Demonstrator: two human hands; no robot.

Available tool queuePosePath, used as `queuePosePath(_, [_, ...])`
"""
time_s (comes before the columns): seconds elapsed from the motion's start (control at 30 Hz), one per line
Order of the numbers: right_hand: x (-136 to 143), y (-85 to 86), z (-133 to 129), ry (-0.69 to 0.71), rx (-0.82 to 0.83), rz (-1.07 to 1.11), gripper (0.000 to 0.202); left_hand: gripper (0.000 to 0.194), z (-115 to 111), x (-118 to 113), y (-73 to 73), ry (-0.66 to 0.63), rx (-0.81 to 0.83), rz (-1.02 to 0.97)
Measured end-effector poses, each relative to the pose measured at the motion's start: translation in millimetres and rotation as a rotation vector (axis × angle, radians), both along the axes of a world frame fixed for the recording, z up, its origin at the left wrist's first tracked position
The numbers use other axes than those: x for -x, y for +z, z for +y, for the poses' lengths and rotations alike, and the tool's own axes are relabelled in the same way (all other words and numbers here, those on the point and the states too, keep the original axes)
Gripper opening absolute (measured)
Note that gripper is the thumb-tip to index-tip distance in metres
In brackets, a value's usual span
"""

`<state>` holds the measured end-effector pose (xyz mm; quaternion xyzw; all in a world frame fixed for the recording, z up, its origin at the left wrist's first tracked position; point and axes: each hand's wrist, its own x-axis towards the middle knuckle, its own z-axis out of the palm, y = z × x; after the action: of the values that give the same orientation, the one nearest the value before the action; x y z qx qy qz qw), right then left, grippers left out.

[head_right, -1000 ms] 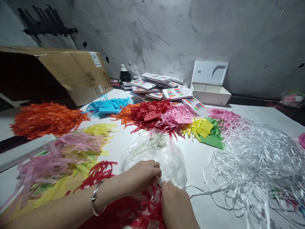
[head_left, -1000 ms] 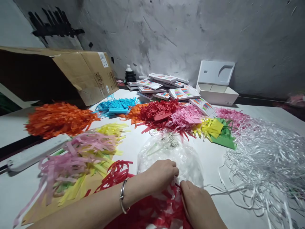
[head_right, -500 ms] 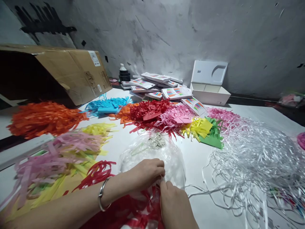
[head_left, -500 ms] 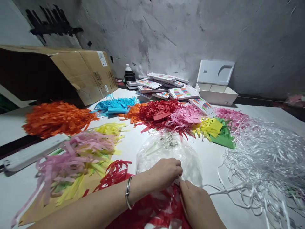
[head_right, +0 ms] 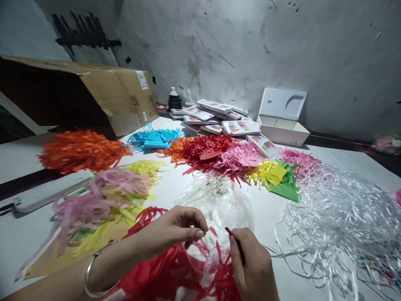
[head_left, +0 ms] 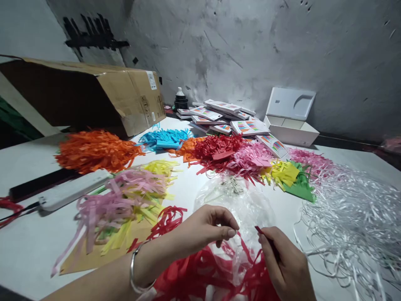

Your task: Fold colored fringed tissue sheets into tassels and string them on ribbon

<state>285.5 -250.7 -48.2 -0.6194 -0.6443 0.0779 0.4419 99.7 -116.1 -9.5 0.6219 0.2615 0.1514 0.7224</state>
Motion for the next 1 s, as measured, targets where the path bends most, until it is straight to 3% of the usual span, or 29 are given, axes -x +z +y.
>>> queuePosePath(0.13, [34,29.8,-11,0.082,-0.004,-0.013,0.018,0.029,-24,23,6.9,0.1,0.051,-0.085])
queuePosePath(0.33, [74,38.5,-20,0.147,0.044,-0.085,0.018,0.007,-47,54,9.9,0.207,-0.198,-0.19])
queuePosePath(0.6, [88,57.2,-22,0.343,0.236,-0.23,0.017,0.014,-62,86,11.0,0.18,-0.394,-0.207])
queuePosePath(0.77, [104,50.0,-24,0.344,0.262,-0.149,0.019,0.015,-65,99,11.3,0.114,-0.393,-0.147])
queuePosePath(1.0, [117,20.9,-28,0.324,0.174,-0.156,0.013,0.015,-60,114,5.1,0.21,-0.345,-0.085])
